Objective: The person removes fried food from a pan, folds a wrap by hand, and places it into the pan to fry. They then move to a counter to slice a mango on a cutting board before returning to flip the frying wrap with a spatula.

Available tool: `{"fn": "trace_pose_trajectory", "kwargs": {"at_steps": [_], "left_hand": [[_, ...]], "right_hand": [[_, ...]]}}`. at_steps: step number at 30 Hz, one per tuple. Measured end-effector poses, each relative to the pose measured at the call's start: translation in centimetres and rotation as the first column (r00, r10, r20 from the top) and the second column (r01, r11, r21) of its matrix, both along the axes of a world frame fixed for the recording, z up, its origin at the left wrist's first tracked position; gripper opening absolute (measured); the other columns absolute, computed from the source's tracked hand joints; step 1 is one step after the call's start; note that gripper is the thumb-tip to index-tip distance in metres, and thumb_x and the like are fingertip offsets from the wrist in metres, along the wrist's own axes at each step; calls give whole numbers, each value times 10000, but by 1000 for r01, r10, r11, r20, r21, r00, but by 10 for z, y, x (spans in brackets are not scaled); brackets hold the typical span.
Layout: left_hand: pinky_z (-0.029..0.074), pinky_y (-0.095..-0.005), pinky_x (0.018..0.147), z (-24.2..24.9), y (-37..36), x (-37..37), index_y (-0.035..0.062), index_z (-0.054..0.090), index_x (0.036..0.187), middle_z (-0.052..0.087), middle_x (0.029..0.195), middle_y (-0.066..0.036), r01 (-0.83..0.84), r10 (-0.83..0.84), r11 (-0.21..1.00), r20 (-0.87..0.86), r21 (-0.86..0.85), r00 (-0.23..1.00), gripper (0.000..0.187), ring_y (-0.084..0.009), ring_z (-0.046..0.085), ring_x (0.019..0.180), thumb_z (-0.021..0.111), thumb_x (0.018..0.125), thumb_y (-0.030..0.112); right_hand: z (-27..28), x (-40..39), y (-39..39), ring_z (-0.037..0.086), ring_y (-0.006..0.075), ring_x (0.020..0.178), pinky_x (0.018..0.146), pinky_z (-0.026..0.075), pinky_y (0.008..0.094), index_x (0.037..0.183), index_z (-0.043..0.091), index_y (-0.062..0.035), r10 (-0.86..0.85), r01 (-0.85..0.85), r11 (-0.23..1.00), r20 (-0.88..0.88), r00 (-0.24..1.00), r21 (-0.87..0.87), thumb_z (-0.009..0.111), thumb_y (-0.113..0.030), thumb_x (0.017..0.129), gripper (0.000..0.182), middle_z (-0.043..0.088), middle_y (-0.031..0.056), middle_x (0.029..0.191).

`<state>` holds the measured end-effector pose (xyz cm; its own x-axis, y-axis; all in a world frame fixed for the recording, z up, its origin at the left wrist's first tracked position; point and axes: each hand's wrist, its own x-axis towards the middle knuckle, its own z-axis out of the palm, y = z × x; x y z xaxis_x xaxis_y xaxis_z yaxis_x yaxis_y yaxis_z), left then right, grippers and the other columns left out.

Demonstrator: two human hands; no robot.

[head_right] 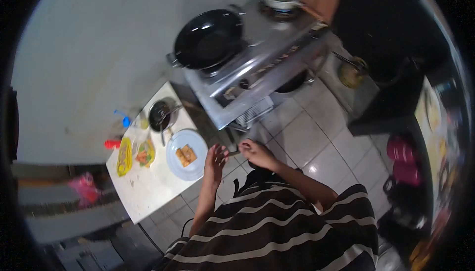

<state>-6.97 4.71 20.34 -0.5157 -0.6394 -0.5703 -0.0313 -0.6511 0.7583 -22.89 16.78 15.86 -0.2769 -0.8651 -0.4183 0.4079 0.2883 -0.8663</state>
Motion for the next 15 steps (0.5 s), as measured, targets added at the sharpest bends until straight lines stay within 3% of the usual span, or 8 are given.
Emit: {"fn": "trace_pose_trajectory", "kwargs": {"at_steps": [1, 3, 6, 10, 11, 13, 14, 15], "left_hand": [[427, -388, 983, 3, 13, -15, 95, 462, 1322, 512, 1310, -93, 63, -13, 971, -211, 229, 977, 563, -246, 517, 1170, 518, 946, 510], [390, -410, 1047, 3, 48, -48, 90, 444, 1337, 440, 1389, -103, 197, -15, 860, -363, 470, 932, 550, -276, 463, 1255, 482, 965, 493], [334, -434, 1103, 35, 137, -104, 93, 381, 1404, 385, 1450, -105, 338, -182, 907, -490, 251, 852, 564, -299, 392, 1337, 410, 993, 479], [237, -473, 1149, 64, 230, -161, 107, 264, 1494, 293, 1533, -97, 730, -507, 633, -575, 257, 642, 630, -286, 291, 1412, 348, 1005, 496], [237, -473, 1149, 71, 255, -171, 107, 264, 1494, 293, 1533, -97, 775, -550, 585, -587, 236, 594, 630, -286, 291, 1412, 348, 1005, 496], [229, -420, 1149, 93, 308, -184, 77, 294, 1481, 291, 1538, -90, 818, -858, 503, -274, -279, 434, 632, -267, 280, 1417, 409, 1001, 471], [206, -452, 1140, 99, 335, -193, 90, 280, 1489, 286, 1547, -92, 785, -936, 331, -78, -524, 342, 669, -272, 260, 1428, 401, 984, 511], [227, -444, 1136, 114, 360, -197, 73, 333, 1465, 286, 1540, -116, 629, -967, 150, 18, -763, 252, 611, -292, 289, 1412, 491, 966, 388]], "right_hand": [[9, 4, 16, 610, 280, 1050, 860, 513, 372, 1187, 528, -53, -166, 107, 976, -322, 932, -192, 642, -257, 912, 362, 519, 135, 1174], [101, -8, 54, 446, 356, 1289, 1024, 404, 469, 1300, 501, -89, -287, 30, 924, -638, 715, -382, 636, -301, 894, 478, 418, 199, 1391], [109, -18, 118, 291, 344, 1400, 1122, 214, 562, 1413, 441, -191, -200, -164, 943, -888, 413, -289, 617, -319, 887, 570, 298, 143, 1525], [108, -71, 240, 300, 301, 1403, 1125, 140, 600, 1420, 431, -215, 34, 295, 955, -999, 34, 42, 530, -423, 918, 553, 291, 137, 1534], [96, -86, 275, 304, 311, 1396, 1125, 165, 583, 1410, 437, -187, -61, 505, 863, -985, 160, 29, 535, -405, 918, 547, 306, 152, 1521], [57, -107, 352, 364, 341, 1347, 1107, 247, 537, 1373, 456, -124, -209, 766, 599, -878, 430, 232, 548, -366, 915, 526, 345, 183, 1488], [37, -116, 392, 419, 360, 1304, 1088, 303, 508, 1347, 469, -89, -261, 779, 460, -775, 576, 425, 556, -344, 911, 512, 369, 199, 1469], [33, -119, 423, 419, 360, 1304, 1088, 303, 508, 1347, 469, -89, -276, 802, 430, -785, 554, 415, 556, -344, 911, 512, 369, 199, 1469]]}}
